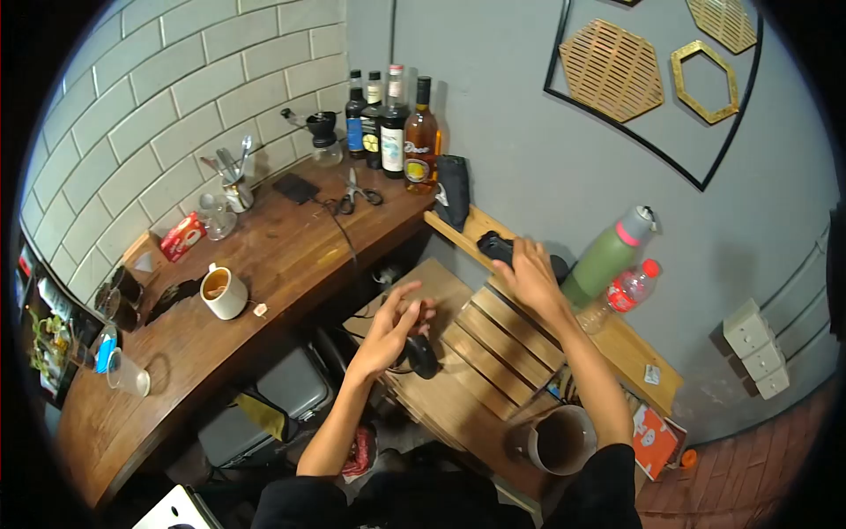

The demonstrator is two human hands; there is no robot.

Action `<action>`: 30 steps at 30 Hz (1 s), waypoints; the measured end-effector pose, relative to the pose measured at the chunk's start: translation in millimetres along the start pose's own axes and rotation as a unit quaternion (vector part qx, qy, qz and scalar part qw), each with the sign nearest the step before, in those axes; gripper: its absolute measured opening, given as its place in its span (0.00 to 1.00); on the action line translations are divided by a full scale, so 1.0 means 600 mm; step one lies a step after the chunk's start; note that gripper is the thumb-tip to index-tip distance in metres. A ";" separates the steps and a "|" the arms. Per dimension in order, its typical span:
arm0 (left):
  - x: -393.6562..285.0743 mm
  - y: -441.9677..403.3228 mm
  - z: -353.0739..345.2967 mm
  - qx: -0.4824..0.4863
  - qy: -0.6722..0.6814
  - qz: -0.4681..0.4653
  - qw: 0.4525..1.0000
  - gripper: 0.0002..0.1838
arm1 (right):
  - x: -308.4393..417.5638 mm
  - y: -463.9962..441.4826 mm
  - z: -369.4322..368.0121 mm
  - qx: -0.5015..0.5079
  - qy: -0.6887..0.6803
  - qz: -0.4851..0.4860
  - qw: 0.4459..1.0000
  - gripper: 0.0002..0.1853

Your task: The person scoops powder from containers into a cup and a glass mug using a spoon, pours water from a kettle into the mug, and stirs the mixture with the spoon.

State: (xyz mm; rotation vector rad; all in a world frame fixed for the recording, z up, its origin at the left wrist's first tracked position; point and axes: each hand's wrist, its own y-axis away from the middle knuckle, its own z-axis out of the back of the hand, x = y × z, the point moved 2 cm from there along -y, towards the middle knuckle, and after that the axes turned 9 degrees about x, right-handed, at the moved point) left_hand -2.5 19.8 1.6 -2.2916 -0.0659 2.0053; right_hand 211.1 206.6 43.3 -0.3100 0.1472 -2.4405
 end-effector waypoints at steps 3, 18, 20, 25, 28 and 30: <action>-0.034 0.070 0.025 0.027 0.042 0.006 0.999 0.24 | -0.018 -0.030 -0.051 -0.057 0.018 -0.053 0.997 0.27; -0.144 0.197 -0.026 0.165 -0.099 -0.139 0.971 0.21 | -0.080 -0.104 -0.135 -0.009 0.074 -0.110 0.991 0.30; -0.131 0.188 -0.033 0.174 -0.093 -0.126 0.972 0.21 | -0.080 -0.098 -0.130 -0.020 0.089 -0.108 0.990 0.31; -0.041 0.168 -0.041 0.134 -0.062 -0.031 0.989 0.20 | -0.013 -0.046 -0.052 -0.076 0.072 -0.033 0.994 0.28; 0.076 0.173 -0.031 0.117 -0.003 0.033 0.993 0.21 | 0.049 0.015 0.043 -0.126 -0.072 0.054 0.988 0.19; 0.149 0.187 -0.021 0.106 0.003 0.089 0.990 0.22 | 0.095 0.078 0.120 -0.103 -0.239 0.098 0.961 0.16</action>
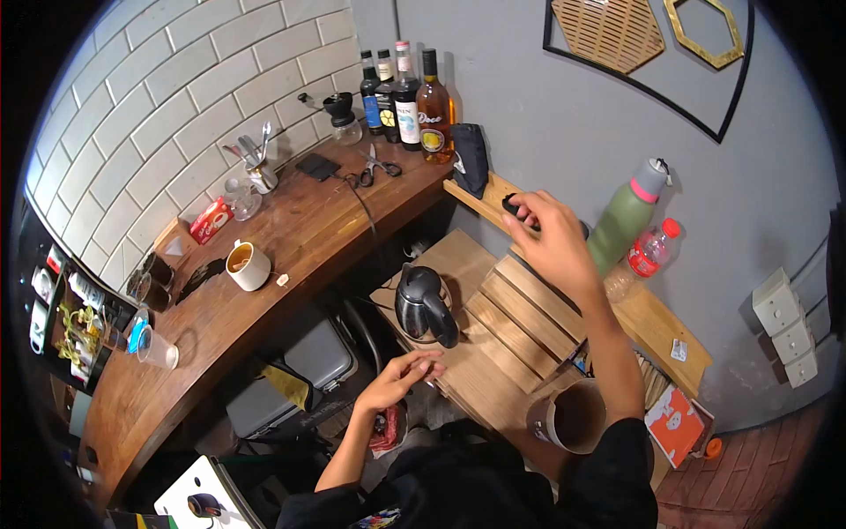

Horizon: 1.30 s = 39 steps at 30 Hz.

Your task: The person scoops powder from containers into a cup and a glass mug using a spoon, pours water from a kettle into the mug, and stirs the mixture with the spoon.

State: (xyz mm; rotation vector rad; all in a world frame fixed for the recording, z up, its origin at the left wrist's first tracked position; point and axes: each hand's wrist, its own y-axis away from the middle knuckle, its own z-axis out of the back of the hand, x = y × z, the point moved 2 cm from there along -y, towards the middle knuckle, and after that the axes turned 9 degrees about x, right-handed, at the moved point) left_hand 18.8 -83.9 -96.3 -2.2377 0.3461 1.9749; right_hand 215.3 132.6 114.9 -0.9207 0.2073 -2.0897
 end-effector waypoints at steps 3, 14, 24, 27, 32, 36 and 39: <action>0.084 0.021 0.007 0.013 0.035 0.074 0.997 0.22 | 0.141 0.097 0.094 -0.038 -0.030 0.176 0.983 0.12; 0.121 0.013 -0.027 0.008 0.055 0.120 0.991 0.21 | 0.303 0.271 0.219 -0.151 -0.021 0.210 0.966 0.17; 0.117 0.006 -0.055 0.008 0.044 0.108 0.993 0.21 | 0.282 0.257 0.154 -0.251 -0.066 0.286 0.922 0.18; 0.130 0.010 -0.054 0.013 0.047 0.098 0.994 0.21 | 0.271 0.287 0.179 -0.269 -0.048 0.291 0.917 0.18; 0.143 0.013 -0.050 0.006 0.044 0.094 0.995 0.21 | 0.235 0.371 0.255 -0.335 -0.017 0.295 0.895 0.19; 0.143 0.010 -0.051 0.000 0.031 0.098 0.995 0.23 | 0.210 0.428 0.296 -0.408 -0.016 0.303 0.861 0.20; 0.152 0.012 -0.051 -0.003 0.062 0.091 0.994 0.21 | 0.214 0.445 0.299 -0.439 -0.020 0.328 0.836 0.21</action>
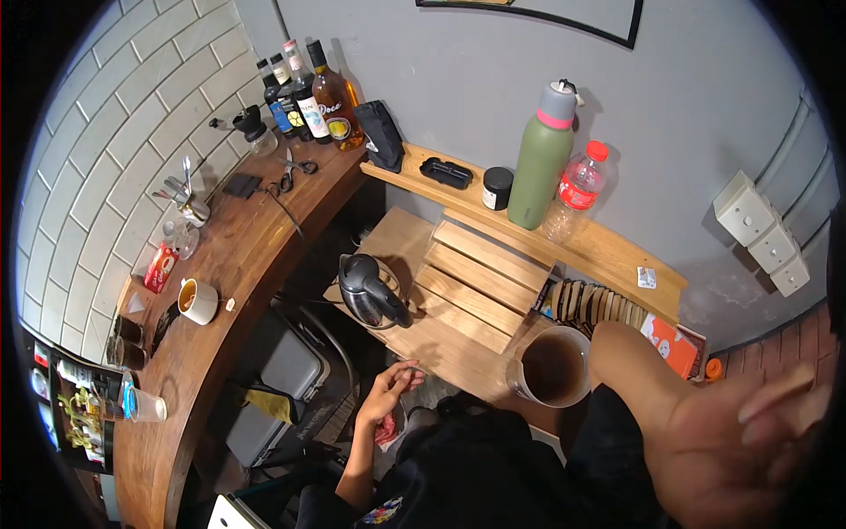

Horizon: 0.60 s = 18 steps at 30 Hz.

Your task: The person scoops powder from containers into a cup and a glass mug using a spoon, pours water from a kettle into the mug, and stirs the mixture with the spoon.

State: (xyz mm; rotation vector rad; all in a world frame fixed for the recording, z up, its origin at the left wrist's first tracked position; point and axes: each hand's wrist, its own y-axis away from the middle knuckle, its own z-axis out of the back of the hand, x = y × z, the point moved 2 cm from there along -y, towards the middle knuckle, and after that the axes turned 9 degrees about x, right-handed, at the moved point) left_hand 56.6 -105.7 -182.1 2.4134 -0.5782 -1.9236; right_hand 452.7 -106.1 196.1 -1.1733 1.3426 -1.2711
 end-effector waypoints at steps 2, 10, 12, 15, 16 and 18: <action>0.000 -0.002 -0.001 0.002 -0.001 -0.003 1.000 0.20 | 0.009 0.004 0.001 -0.158 -0.016 0.087 0.984 0.22; -0.020 -0.011 -0.014 0.013 -0.020 -0.022 0.999 0.21 | 0.035 -0.038 -0.041 -0.013 -0.271 -0.010 0.963 0.15; -0.026 -0.013 -0.018 0.005 -0.028 0.001 1.000 0.21 | 0.041 -0.036 -0.084 0.016 -0.370 -0.061 0.927 0.14; -0.020 -0.019 -0.017 0.017 -0.024 -0.005 1.000 0.21 | 0.029 -0.032 -0.094 0.050 -0.464 -0.106 0.878 0.15; -0.017 -0.021 -0.017 0.020 -0.019 -0.001 1.000 0.21 | 0.009 -0.029 -0.070 0.119 -0.474 -0.111 0.865 0.10; -0.017 -0.022 -0.019 0.024 -0.015 -0.003 1.000 0.21 | -0.037 -0.037 -0.036 0.253 -0.484 -0.125 0.828 0.12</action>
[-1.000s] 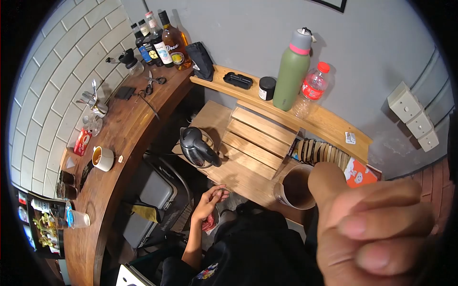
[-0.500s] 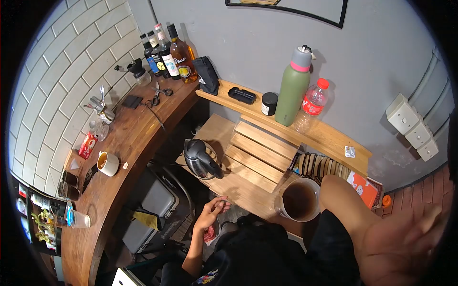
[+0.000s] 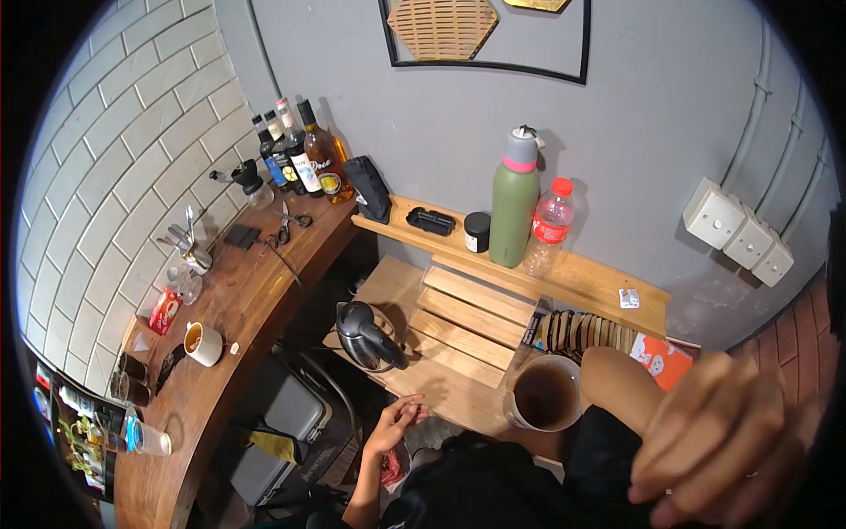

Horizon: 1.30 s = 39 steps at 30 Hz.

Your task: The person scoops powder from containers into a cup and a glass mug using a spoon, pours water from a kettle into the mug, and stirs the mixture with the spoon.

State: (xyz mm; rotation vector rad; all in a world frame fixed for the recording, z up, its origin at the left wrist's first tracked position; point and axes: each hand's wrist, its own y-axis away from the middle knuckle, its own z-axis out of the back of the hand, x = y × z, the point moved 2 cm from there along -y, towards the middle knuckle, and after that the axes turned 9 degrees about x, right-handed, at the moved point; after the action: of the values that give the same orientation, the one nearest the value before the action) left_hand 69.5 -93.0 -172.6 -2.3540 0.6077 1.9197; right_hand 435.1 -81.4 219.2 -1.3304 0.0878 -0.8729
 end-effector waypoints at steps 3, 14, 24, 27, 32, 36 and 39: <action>-0.001 0.006 -0.002 -0.006 0.005 0.007 1.000 0.21 | -0.051 -0.092 -0.034 0.022 0.013 -0.078 0.997 0.12; 0.013 0.069 -0.019 -0.029 0.026 -0.028 0.999 0.21 | -0.025 -0.147 -0.175 -0.443 0.156 0.014 0.883 0.03; 0.021 0.203 -0.049 -0.072 0.039 -0.066 0.994 0.23 | 0.064 -0.081 -0.196 -0.077 0.306 0.145 0.938 0.05; -0.048 0.240 -0.088 -0.058 0.118 -0.103 0.986 0.26 | 0.094 -0.094 -0.236 -0.025 0.323 0.134 0.936 0.04; -0.171 0.252 -0.184 0.020 0.264 -0.193 0.945 0.33 | 0.155 -0.101 -0.304 0.016 0.364 0.117 0.924 0.04; -0.231 0.251 -0.241 0.084 0.268 -0.223 0.933 0.34 | 0.200 -0.107 -0.353 0.027 0.398 0.102 0.911 0.04; -0.260 0.253 -0.271 0.116 0.272 -0.235 0.926 0.35 | 0.229 -0.111 -0.376 0.030 0.425 0.094 0.900 0.04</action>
State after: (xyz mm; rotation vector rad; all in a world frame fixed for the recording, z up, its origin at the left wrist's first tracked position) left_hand 147.8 -235.8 44.9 -2.5587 0.2245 0.9467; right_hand 378.5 -343.1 269.5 -0.7802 0.8510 -1.2216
